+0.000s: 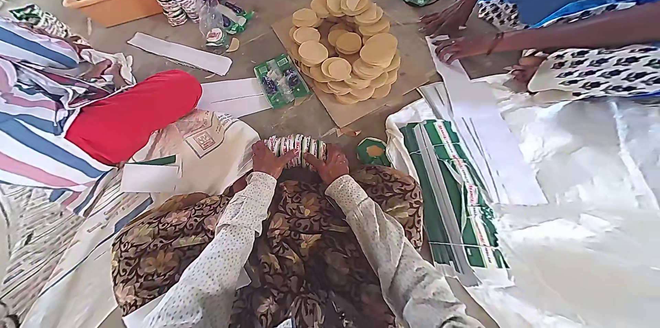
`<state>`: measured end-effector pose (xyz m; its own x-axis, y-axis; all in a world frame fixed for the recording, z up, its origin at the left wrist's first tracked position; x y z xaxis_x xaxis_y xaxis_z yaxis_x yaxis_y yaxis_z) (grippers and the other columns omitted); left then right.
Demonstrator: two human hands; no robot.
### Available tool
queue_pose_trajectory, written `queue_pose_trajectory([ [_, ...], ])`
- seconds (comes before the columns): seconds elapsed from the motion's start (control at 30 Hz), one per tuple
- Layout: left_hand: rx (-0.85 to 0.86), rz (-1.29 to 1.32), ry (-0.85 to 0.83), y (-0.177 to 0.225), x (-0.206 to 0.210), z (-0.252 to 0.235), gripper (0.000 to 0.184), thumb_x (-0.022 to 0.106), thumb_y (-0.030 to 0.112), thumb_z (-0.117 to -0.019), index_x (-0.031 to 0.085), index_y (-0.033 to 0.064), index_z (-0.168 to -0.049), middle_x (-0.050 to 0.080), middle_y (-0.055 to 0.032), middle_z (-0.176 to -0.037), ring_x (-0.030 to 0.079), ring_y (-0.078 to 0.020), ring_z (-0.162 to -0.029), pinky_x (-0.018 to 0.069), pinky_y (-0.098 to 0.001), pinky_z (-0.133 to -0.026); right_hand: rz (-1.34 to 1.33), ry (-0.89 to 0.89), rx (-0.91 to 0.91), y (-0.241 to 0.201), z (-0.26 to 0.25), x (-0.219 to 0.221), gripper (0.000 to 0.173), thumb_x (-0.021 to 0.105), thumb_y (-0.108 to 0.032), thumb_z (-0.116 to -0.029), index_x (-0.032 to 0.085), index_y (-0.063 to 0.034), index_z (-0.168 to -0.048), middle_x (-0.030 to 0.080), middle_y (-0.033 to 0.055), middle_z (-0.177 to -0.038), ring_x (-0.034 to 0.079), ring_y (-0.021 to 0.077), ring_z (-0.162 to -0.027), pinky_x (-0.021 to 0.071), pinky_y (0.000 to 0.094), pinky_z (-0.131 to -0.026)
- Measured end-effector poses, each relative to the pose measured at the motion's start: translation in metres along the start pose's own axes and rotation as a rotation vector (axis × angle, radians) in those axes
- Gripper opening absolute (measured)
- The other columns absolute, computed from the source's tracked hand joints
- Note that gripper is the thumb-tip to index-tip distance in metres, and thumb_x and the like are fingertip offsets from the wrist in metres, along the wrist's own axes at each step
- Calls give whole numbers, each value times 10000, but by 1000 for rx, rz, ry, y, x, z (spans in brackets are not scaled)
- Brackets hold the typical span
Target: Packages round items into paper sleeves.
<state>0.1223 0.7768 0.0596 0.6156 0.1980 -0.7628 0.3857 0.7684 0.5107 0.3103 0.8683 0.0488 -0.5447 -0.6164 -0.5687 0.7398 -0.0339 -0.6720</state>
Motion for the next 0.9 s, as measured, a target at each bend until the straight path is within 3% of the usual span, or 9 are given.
queue_pose_trajectory([
  [0.13,-2,-3,-8,0,-1,0,1157,833,583,-769,287,-130,-1498,293,-339,-1574,404,-438,-1430,377,-519,-1157,-34,13,-55,1,2,-1,759,625,-558,-959,535,40,-1418,567,268,-1412,563,382,-1314,416,544,-1113],
  [0.33,-2,-5,-23,0,-1,0,1156,833,578,-774,285,-133,-1502,287,-346,-1576,395,-448,-1434,369,-521,-1162,-121,14,-81,7,-1,-1,634,601,-487,-1003,587,21,-1380,607,249,-1369,577,366,-1296,414,537,-1120],
  [0.43,-3,21,-22,-1,-1,-1,1139,844,547,-776,288,-132,-1502,287,-344,-1578,388,-448,-1440,364,-523,-1166,-266,63,-80,12,-1,-5,459,465,-323,-1076,666,41,-1271,659,261,-1268,602,362,-1233,415,550,-1072],
  [0.5,-6,25,-19,-1,-2,-1,1136,848,541,-775,289,-130,-1502,288,-341,-1579,385,-445,-1442,361,-524,-1168,-279,46,-93,12,-2,-4,406,463,-242,-1077,658,37,-1297,653,255,-1296,594,345,-1264,407,523,-1101],
  [0.57,-1,25,-20,-1,-2,-2,1146,844,549,-774,282,-129,-1507,293,-341,-1576,390,-444,-1439,364,-525,-1166,-270,28,-90,11,-3,-3,405,470,-247,-1086,645,34,-1319,649,249,-1313,593,337,-1274,406,513,-1112],
  [0.63,29,74,-25,-2,-3,-2,1065,821,525,-816,316,-123,-1494,348,-340,-1547,411,-436,-1428,358,-529,-1169,-316,58,-50,14,-2,-7,428,459,-292,-1094,669,32,-1280,659,252,-1287,603,340,-1250,410,526,-1093],
  [0.73,53,237,-25,-13,-11,-8,797,703,476,-944,444,-74,-1459,496,-307,-1465,462,-405,-1403,346,-539,-1172,-392,59,-16,19,-5,-8,474,500,-371,-1074,690,30,-1239,668,245,-1264,603,336,-1236,415,540,-1082],
  [0.83,30,270,-48,-22,-10,-13,724,675,432,-975,446,-40,-1473,508,-298,-1461,466,-411,-1402,338,-562,-1170,-362,14,-39,15,-10,1,482,653,-375,-994,667,21,-1268,666,239,-1253,614,343,-1202,435,547,-1065],
  [0.9,48,372,-46,-28,-6,-16,653,689,343,-975,474,-67,-1436,540,-312,-1410,511,-412,-1349,375,-558,-1139,-357,25,-54,13,-9,2,475,628,-373,-1007,661,27,-1261,656,250,-1252,602,354,-1197,424,554,-1053],
])
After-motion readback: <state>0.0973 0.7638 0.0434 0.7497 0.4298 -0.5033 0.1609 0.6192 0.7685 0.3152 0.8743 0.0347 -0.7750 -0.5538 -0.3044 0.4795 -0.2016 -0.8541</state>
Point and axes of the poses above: each hand's wrist, its own z-axis away from the middle knuckle, its own x-axis out of the palm, y = z × x, the point moved 7 cm from there along -z, towards the middle knuckle
